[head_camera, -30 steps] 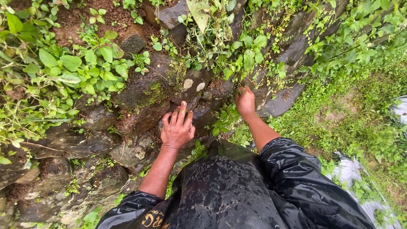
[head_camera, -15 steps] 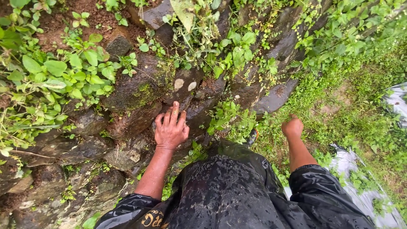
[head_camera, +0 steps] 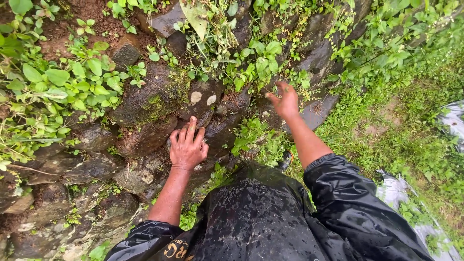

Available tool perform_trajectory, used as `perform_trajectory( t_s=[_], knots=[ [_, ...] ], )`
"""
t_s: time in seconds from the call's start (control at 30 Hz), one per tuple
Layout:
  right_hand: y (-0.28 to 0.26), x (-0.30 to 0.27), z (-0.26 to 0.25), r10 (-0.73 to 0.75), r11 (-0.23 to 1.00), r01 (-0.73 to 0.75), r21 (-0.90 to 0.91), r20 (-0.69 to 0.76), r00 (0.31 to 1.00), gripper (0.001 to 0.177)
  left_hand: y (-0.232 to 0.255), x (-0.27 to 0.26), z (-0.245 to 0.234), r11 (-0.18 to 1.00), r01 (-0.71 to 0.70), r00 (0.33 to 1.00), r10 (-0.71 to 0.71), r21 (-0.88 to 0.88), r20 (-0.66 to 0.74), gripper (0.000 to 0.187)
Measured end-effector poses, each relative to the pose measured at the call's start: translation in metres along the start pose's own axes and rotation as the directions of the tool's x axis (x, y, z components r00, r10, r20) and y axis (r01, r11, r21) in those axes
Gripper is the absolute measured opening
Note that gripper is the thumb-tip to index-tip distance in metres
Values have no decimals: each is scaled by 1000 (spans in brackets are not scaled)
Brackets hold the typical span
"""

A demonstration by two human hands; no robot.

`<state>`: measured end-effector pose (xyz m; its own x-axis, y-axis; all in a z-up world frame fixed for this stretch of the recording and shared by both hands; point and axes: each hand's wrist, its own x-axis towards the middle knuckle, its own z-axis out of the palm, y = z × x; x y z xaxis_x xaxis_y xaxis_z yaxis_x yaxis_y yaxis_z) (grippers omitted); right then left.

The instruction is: The person stands in front of a mossy stone wall and uses their hands to pull weeds and small plants from the crevices between the rocks. They systematically clear the vegetation from the wall surface, occasionally moving to adjacent sections to continue the task.

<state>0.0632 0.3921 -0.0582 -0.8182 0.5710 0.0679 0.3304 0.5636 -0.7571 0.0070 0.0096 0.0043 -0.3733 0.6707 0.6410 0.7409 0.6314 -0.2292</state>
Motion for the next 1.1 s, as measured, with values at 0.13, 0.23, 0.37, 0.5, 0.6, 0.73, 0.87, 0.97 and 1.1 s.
perform_trajectory(
  t_s=[0.13, 0.23, 0.37, 0.5, 0.6, 0.73, 0.87, 0.97, 1.1],
  knots=[
    [-97, 0, -15, 238, 943, -270, 196, 173, 956, 82, 0, 2, -2, 1000, 8, 1000, -8, 21, 18, 44],
    [-83, 7, 8, 118, 959, -154, 237, 159, 980, 82, 1, 2, 0, 1000, 18, 1000, -18, 23, 13, 45],
    [-86, 4, 17, 181, 928, -230, 294, 184, 966, 73, 1, 2, 1, 999, 21, 1000, -22, 32, 6, 44],
    [-49, 21, 46, 227, 893, -271, 360, 159, 961, 61, -1, 2, 1, 999, 16, 1000, -16, 34, -1, 43],
    [-23, 31, 45, 470, 73, -481, 874, 396, 789, 60, -1, 2, 1, 999, 23, 1000, -24, 31, 8, 43],
    [-30, 14, 31, 242, 752, -265, 604, 120, 963, 14, -1, 2, 3, 999, 22, 1000, -22, 32, 3, 43],
    [-30, -14, -7, 301, 778, -324, 539, 134, 944, 14, 0, 3, 3, 999, 20, 1000, -20, 30, 2, 44],
    [-31, -23, -6, 233, 817, -266, 511, 129, 964, 22, 0, 5, 0, 1000, 19, 1000, -19, 25, 0, 43],
    [-101, -23, -21, 243, 918, -296, 264, 216, 946, 47, 1, 6, 0, 999, 22, 1000, -22, 25, -3, 44]
  ],
)
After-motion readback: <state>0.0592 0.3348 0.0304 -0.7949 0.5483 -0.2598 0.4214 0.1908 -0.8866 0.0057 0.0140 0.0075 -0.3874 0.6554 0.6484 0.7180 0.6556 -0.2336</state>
